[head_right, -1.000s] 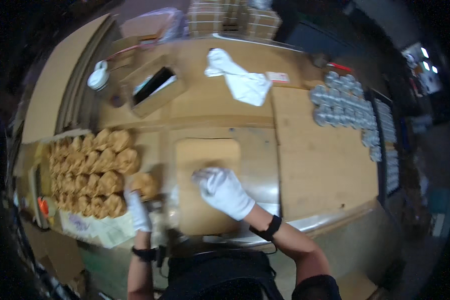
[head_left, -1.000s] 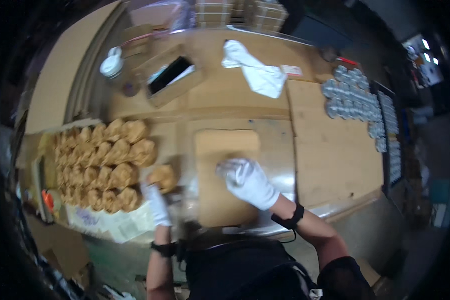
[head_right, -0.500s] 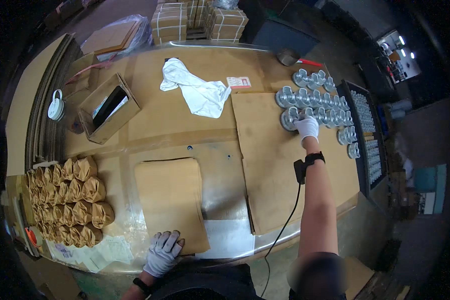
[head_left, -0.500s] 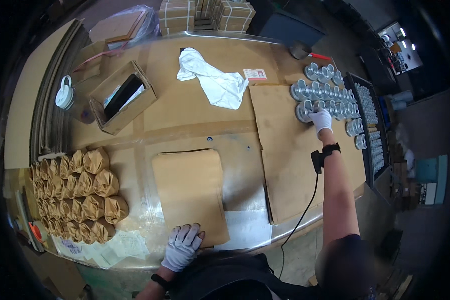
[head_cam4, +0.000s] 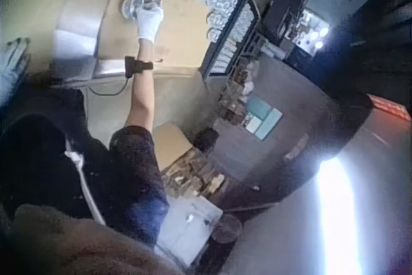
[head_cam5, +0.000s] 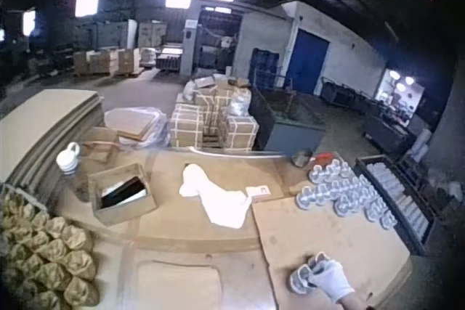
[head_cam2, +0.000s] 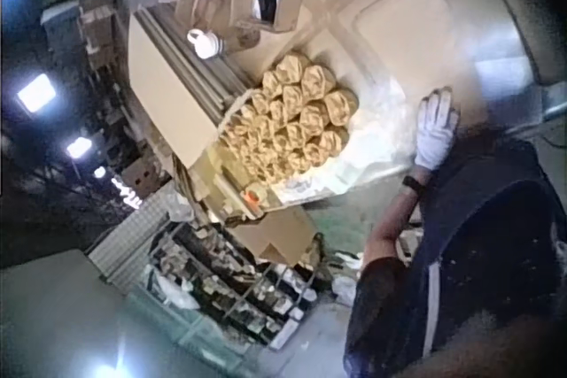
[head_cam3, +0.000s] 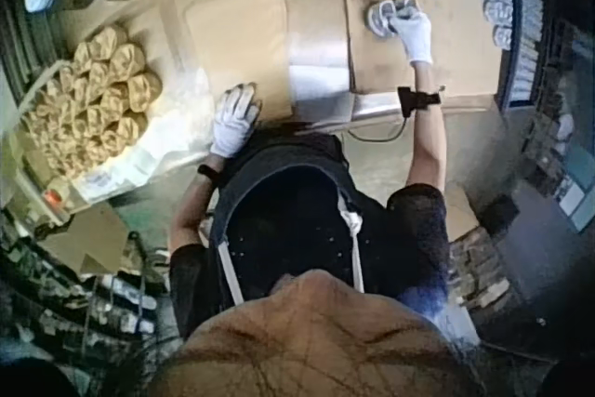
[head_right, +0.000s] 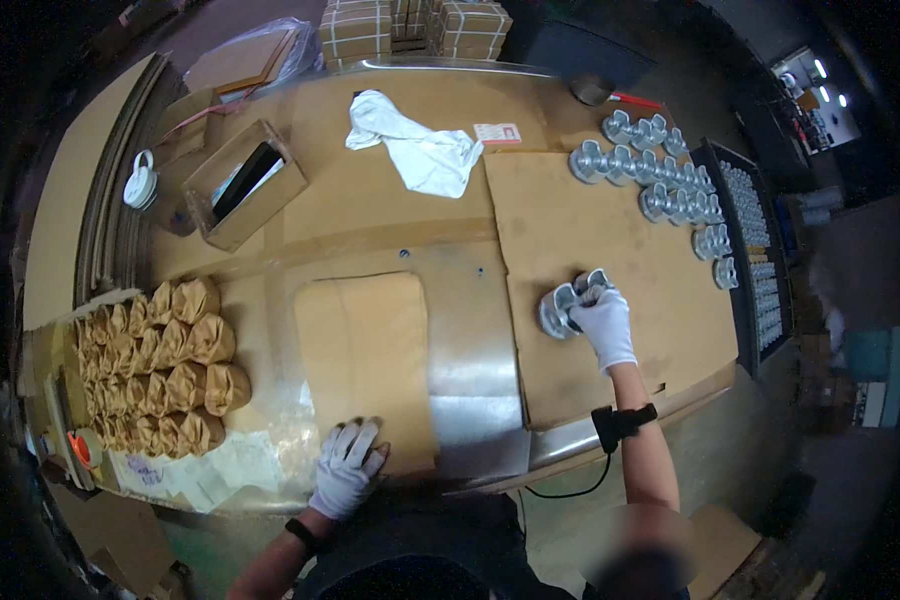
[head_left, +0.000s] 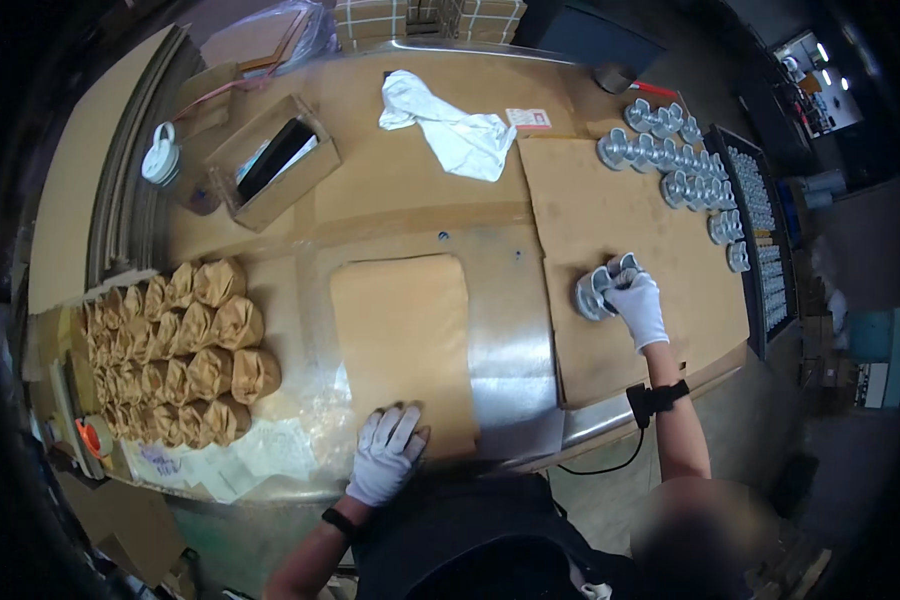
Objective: The person wraps small metal objects in brown paper on a wooden table. They pick up a metal object, place it on a sheet of paper, fold the paper around it, and set the wrapped bundle aside. The process is repeated continuously throughout the clip.
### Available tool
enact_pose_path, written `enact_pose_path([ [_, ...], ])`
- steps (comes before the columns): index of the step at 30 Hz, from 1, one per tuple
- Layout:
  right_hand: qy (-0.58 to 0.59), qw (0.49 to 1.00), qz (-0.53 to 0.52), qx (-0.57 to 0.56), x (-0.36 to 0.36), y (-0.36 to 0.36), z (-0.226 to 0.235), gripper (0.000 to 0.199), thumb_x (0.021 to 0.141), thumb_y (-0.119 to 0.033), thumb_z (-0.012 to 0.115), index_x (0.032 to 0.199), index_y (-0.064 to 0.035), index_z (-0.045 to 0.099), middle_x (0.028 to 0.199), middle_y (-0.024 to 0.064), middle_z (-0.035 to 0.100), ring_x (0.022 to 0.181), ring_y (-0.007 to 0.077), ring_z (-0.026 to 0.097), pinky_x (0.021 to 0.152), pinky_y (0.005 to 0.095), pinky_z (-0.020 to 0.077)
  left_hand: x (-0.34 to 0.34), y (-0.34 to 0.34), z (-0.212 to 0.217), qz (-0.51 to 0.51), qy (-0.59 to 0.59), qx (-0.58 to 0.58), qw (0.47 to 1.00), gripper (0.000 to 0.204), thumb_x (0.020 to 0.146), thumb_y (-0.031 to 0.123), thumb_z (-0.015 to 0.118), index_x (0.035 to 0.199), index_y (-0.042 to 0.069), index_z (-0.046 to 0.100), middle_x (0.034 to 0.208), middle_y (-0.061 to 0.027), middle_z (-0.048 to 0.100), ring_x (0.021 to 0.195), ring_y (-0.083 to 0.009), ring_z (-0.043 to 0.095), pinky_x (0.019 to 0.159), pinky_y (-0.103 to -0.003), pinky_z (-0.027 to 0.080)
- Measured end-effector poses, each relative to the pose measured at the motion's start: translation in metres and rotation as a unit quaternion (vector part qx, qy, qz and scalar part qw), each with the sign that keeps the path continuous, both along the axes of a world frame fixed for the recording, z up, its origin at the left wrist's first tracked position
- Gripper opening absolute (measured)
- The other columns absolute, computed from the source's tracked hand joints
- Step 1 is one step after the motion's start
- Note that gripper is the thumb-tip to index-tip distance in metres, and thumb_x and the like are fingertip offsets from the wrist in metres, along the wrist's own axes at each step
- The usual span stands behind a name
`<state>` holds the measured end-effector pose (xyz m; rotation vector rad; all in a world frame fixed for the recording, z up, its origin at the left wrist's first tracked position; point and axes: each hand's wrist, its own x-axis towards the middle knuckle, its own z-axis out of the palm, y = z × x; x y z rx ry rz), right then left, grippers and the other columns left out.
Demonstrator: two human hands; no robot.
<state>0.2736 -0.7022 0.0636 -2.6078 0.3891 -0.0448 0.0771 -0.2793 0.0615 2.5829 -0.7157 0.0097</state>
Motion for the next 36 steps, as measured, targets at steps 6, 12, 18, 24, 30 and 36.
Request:
enact_pose_path([
  [6,-0.027,0.968,0.058,-0.241,-0.037,0.057,0.043,0.034,0.079,-0.041,0.075,0.089,-0.0090,0.072,0.082,0.0152,0.072,0.078,0.0339,0.071,0.067,0.0445,0.0565,-0.020,0.002,-0.020,0.010,0.015,-0.063,0.998,0.022,0.079,0.016,0.073,0.098,0.007,0.067,0.116,-0.0093,0.063,0.106,-0.0273,0.062,0.093,-0.042,0.051],
  [12,0.111,0.957,0.153,-0.221,-0.040,0.069,0.019,0.031,0.080,-0.034,0.074,0.092,-0.0053,0.071,0.079,0.0167,0.071,0.072,0.0320,0.070,0.064,0.0430,0.0559,-0.028,-0.005,-0.038,0.097,-0.057,-0.045,0.993,0.008,0.076,0.021,0.072,0.080,0.017,0.066,0.088,0.0017,0.063,0.082,-0.0210,0.063,0.070,-0.040,0.051],
  [18,0.356,0.860,0.150,0.332,-0.077,0.203,0.067,0.033,0.085,-0.030,0.075,0.107,-0.0058,0.073,0.089,0.0026,0.071,0.074,0.0077,0.060,0.064,0.0249,0.0501,-0.044,0.016,-0.033,-0.004,-0.072,0.033,0.997,0.027,0.076,0.023,0.071,0.099,0.012,0.061,0.093,-0.0063,0.061,0.089,-0.0227,0.062,0.077,-0.040,0.049],
  [24,0.477,0.648,0.046,0.592,-0.117,0.249,0.004,0.033,0.089,-0.032,0.071,0.111,-0.0064,0.072,0.090,0.0068,0.072,0.075,0.0159,0.066,0.062,0.0284,0.0522,-0.024,0.013,0.005,0.121,0.110,-0.105,0.981,0.025,0.082,0.013,0.065,0.106,0.006,0.063,0.096,-0.0127,0.067,0.093,-0.0329,0.065,0.083,-0.042,0.051],
  [30,-0.074,0.897,0.407,-0.158,-0.084,0.267,0.072,0.056,0.077,-0.051,0.074,0.116,-0.0120,0.067,0.106,0.0074,0.067,0.100,0.0279,0.063,0.088,0.0474,0.0491,0.080,0.025,0.012,0.113,-0.078,-0.113,0.984,0.023,0.085,0.014,0.062,0.105,0.003,0.063,0.100,-0.0166,0.067,0.092,-0.0335,0.066,0.081,-0.044,0.053],
  [36,-0.031,0.873,0.466,-0.139,-0.046,0.260,0.004,0.088,0.063,-0.050,0.084,0.130,-0.0039,0.052,0.114,0.0129,0.061,0.111,0.0300,0.059,0.100,0.0462,0.0415,0.144,0.022,0.040,0.034,-0.104,-0.008,0.994,0.045,0.075,0.032,0.075,0.103,0.001,0.060,0.107,-0.0212,0.065,0.104,-0.0370,0.063,0.092,-0.045,0.051],
])
